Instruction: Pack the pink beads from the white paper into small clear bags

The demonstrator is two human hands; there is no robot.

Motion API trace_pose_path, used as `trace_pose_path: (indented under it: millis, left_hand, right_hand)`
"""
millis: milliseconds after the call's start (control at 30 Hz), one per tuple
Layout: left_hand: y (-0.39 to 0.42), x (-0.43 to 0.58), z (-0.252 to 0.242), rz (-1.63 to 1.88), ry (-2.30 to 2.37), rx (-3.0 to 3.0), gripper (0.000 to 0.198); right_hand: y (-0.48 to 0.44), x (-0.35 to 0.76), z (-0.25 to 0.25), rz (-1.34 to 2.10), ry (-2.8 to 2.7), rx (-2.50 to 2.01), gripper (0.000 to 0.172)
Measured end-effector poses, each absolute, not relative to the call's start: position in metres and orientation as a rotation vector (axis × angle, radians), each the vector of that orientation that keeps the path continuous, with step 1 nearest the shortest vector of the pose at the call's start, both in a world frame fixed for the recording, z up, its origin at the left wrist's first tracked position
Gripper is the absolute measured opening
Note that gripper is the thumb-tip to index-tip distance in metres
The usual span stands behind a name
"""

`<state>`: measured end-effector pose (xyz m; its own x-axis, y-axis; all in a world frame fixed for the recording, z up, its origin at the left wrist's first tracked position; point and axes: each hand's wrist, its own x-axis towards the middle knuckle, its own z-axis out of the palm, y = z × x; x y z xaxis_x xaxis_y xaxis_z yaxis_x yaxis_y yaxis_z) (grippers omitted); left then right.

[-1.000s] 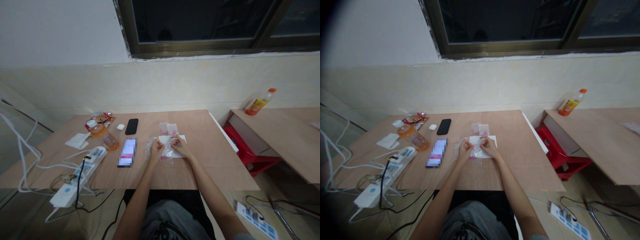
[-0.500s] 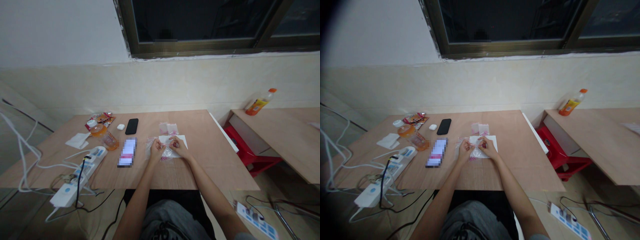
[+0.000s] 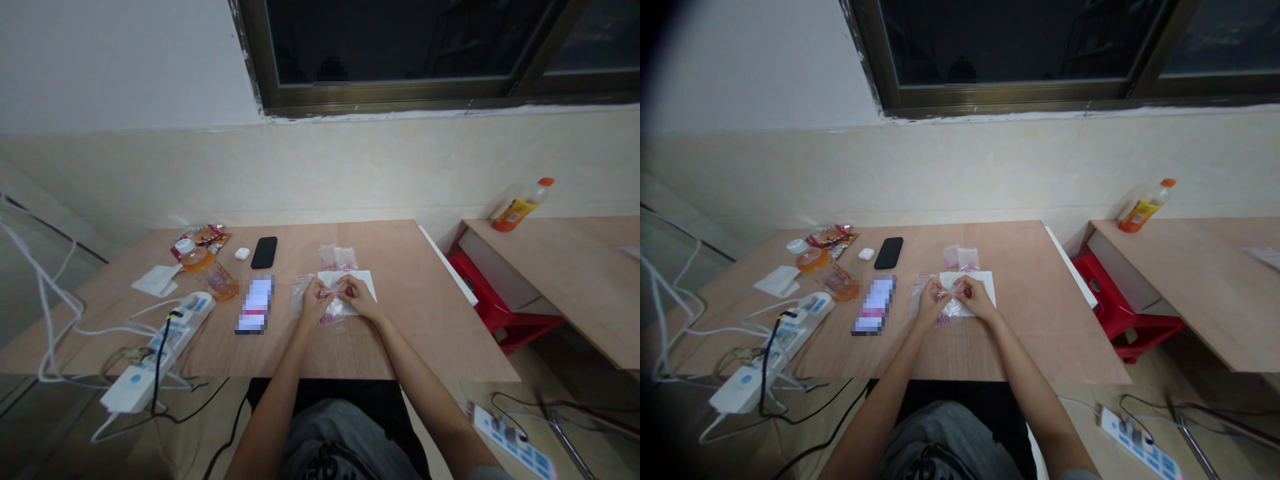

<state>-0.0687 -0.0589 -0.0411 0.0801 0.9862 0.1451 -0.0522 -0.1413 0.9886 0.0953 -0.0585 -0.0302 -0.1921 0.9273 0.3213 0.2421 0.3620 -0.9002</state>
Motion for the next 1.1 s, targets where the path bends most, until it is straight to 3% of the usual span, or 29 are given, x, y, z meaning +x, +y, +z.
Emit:
trace_pose_path:
  millis: [667, 833, 967, 1100]
  left_hand:
    - [-0.057, -0.070, -0.033, 1.321, 1.059, 1.240, 0.033]
    - [-0.054, -0.068, -0.042, 1.387, 1.024, 1.135, 0.050]
    - [-0.054, -0.069, -0.043, 1.376, 1.069, 1.149, 0.051]
    - [-0.055, -0.070, -0.038, 1.372, 1.087, 1.194, 0.050]
  right_hand:
    - [-0.058, 0.098, -0.031, 0.957, -1.548, -1.005, 0.031]
    - [-0.058, 0.112, -0.007, 0.904, -1.500, -1.000, 0.030]
    - [-0.049, 0.133, 0.019, 0.660, -1.285, -1.007, 0.031]
    - [-0.029, 0.140, 0.029, 0.707, -1.561, -0.993, 0.034]
